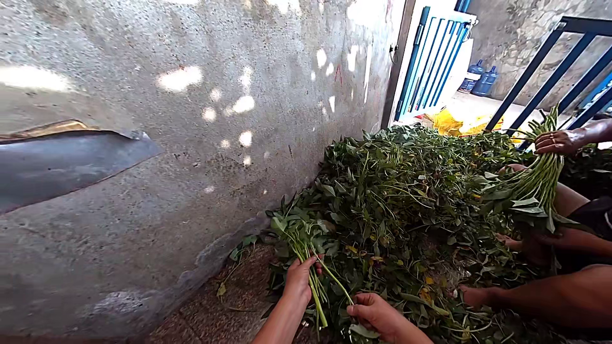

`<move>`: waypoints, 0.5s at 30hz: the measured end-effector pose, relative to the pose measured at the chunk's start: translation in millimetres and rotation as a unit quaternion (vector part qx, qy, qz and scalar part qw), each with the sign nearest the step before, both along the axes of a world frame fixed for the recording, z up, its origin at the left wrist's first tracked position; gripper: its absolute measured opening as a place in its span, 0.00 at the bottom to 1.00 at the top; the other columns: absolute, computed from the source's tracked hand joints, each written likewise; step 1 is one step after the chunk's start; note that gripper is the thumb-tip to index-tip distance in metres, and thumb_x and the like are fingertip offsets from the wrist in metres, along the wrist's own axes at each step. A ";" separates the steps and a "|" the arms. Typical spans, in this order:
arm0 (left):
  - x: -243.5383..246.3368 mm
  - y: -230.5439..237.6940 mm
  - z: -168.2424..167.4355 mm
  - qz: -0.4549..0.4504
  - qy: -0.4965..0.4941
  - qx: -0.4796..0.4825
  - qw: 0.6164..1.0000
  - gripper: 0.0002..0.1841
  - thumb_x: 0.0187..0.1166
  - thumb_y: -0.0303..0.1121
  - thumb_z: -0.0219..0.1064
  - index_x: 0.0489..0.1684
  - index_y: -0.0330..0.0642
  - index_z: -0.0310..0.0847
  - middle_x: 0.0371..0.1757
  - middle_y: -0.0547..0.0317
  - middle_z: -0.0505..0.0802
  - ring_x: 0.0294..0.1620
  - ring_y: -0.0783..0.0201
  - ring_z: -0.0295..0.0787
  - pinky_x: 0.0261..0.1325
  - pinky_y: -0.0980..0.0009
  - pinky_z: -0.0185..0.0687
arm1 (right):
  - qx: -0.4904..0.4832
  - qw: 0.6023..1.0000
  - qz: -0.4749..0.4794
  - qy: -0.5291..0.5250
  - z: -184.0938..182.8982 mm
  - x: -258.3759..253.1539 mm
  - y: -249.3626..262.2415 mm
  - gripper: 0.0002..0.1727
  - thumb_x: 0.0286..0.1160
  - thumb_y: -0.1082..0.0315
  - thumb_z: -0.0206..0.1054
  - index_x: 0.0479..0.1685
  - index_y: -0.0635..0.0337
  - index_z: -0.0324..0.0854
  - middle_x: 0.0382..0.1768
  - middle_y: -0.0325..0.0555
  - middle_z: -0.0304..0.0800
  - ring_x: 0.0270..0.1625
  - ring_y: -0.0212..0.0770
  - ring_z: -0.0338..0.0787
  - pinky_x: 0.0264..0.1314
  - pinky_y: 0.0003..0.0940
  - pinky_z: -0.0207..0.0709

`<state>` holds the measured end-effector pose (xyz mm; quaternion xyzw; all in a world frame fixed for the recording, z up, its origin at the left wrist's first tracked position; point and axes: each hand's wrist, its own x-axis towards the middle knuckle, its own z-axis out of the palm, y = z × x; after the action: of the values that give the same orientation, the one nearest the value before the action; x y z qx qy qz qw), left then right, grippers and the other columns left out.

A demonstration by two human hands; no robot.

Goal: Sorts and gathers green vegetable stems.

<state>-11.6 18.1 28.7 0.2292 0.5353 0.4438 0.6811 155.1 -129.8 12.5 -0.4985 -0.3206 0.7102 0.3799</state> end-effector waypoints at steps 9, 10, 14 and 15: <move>-17.7 12.6 -5.7 0.006 0.038 0.007 0.999 0.10 0.87 0.24 0.59 0.61 0.33 0.76 0.42 0.50 0.89 0.28 0.65 0.84 0.27 0.74 0.80 | -0.116 0.807 0.319 -0.482 3.2 39.6 -0.4 0.30 0.77 0.59 0.74 0.75 0.66 0.77 0.71 0.72 0.80 0.67 0.69 0.86 0.68 0.69 0.78; -12.1 5.4 -7.0 -0.036 0.060 0.025 0.997 0.11 0.88 0.24 0.58 0.63 0.32 0.76 0.43 0.51 0.89 0.31 0.65 0.84 0.31 0.73 0.80 | -0.142 0.773 0.321 -0.529 3.0 40.9 -0.3 0.36 0.74 0.57 0.75 0.80 0.65 0.73 0.80 0.76 0.68 0.74 0.75 0.79 0.72 0.75 0.72; 15.0 -28.2 -17.2 -0.191 0.133 0.097 0.968 0.14 0.89 0.26 0.57 0.69 0.32 0.72 0.46 0.49 0.89 0.39 0.60 0.90 0.41 0.65 0.88 | 0.021 0.865 0.084 -0.495 13.0 31.0 23.6 0.32 0.82 0.42 0.64 0.68 0.61 0.83 0.70 0.59 0.83 0.70 0.56 0.85 0.76 0.57 0.76; 19.9 -35.7 -18.7 -0.215 0.150 0.110 0.959 0.15 0.88 0.26 0.58 0.69 0.32 0.72 0.49 0.48 0.90 0.42 0.60 0.91 0.45 0.64 0.89 | 0.056 0.895 0.012 -0.443 14.0 21.6 31.5 0.31 0.82 0.42 0.63 0.65 0.62 0.84 0.65 0.57 0.86 0.67 0.52 0.87 0.74 0.53 0.78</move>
<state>8.3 -17.6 10.1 0.4762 0.5173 0.3034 0.6431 176.8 -98.3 26.6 -0.7356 -0.5009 0.4008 0.2174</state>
